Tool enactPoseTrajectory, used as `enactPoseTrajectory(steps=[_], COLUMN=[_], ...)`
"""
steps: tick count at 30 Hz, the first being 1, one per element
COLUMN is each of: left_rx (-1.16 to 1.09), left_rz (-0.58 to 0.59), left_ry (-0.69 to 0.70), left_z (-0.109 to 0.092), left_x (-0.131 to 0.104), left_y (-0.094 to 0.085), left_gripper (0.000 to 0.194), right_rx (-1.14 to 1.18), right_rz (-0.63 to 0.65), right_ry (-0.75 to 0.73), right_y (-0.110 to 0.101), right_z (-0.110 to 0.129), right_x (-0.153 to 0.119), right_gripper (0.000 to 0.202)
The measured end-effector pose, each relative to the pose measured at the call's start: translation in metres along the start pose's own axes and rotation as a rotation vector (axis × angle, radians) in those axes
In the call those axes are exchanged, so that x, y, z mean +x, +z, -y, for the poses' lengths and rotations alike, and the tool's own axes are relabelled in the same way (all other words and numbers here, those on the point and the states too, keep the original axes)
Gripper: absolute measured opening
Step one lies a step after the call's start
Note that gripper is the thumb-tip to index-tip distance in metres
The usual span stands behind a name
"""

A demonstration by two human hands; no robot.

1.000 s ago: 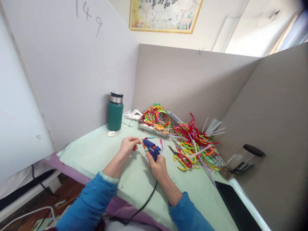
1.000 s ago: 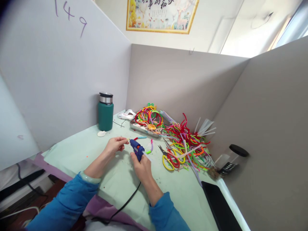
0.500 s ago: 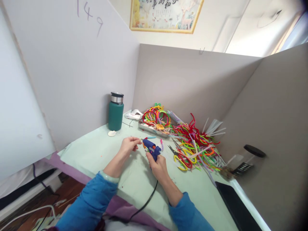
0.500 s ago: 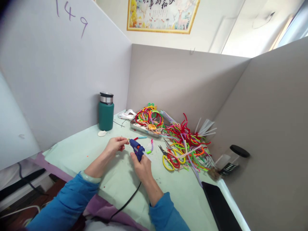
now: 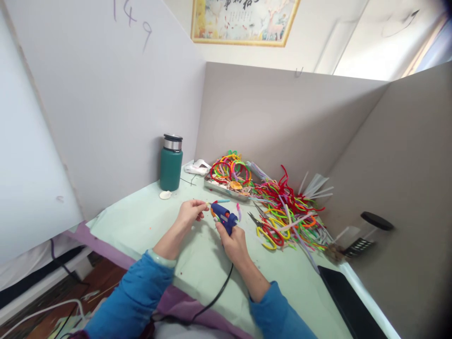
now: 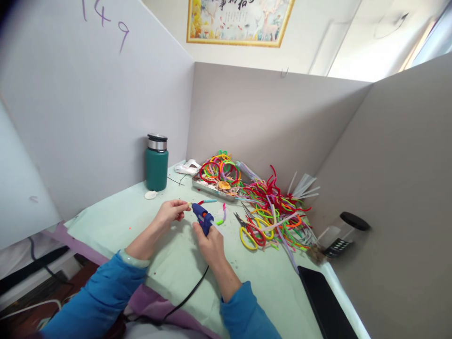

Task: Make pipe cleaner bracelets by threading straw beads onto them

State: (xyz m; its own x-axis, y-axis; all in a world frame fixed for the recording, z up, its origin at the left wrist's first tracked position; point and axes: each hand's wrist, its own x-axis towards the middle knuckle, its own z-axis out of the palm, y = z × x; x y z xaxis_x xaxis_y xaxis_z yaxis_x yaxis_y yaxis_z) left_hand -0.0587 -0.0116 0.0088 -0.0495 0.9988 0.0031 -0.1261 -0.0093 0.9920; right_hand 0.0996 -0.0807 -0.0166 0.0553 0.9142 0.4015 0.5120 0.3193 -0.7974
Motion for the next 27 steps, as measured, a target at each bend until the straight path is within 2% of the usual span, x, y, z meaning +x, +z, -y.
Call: enactPoseTrajectory(steps=[4,10,17,21,27], left_rx=[0.016,0.035,0.105,0.055,-0.004], left_rz=[0.001,-0.019,-0.025,-0.029,0.005], left_ry=[0.006,0.033,0.048,0.041,-0.009], left_z=[-0.0012,-0.003,-0.0001,0.0011,0.0013], left_x=[-0.0013,-0.002,0.0009,0.0015,-0.0004], left_y=[0.0004,0.0011,0.0007,-0.0001,-0.0011], left_gripper=[0.03,0.03,0.023,0.026,0.029], right_rx=[0.012,0.062,0.035,0.035,0.039], right_rz=[0.031,-0.001,0.035,0.001,0.029], right_ry=[0.041,0.067,0.055,0.057,0.033], right_y=[0.0004,0.0001,0.0018,0.0015,0.0013], right_z=[-0.0004,-0.0012,-0.0001,-0.0008,-0.0022], right_x=[-0.0004,-0.0007,-0.0005,0.0002,-0.0003], right_gripper=[0.048,0.042,0.045,0.046,0.047])
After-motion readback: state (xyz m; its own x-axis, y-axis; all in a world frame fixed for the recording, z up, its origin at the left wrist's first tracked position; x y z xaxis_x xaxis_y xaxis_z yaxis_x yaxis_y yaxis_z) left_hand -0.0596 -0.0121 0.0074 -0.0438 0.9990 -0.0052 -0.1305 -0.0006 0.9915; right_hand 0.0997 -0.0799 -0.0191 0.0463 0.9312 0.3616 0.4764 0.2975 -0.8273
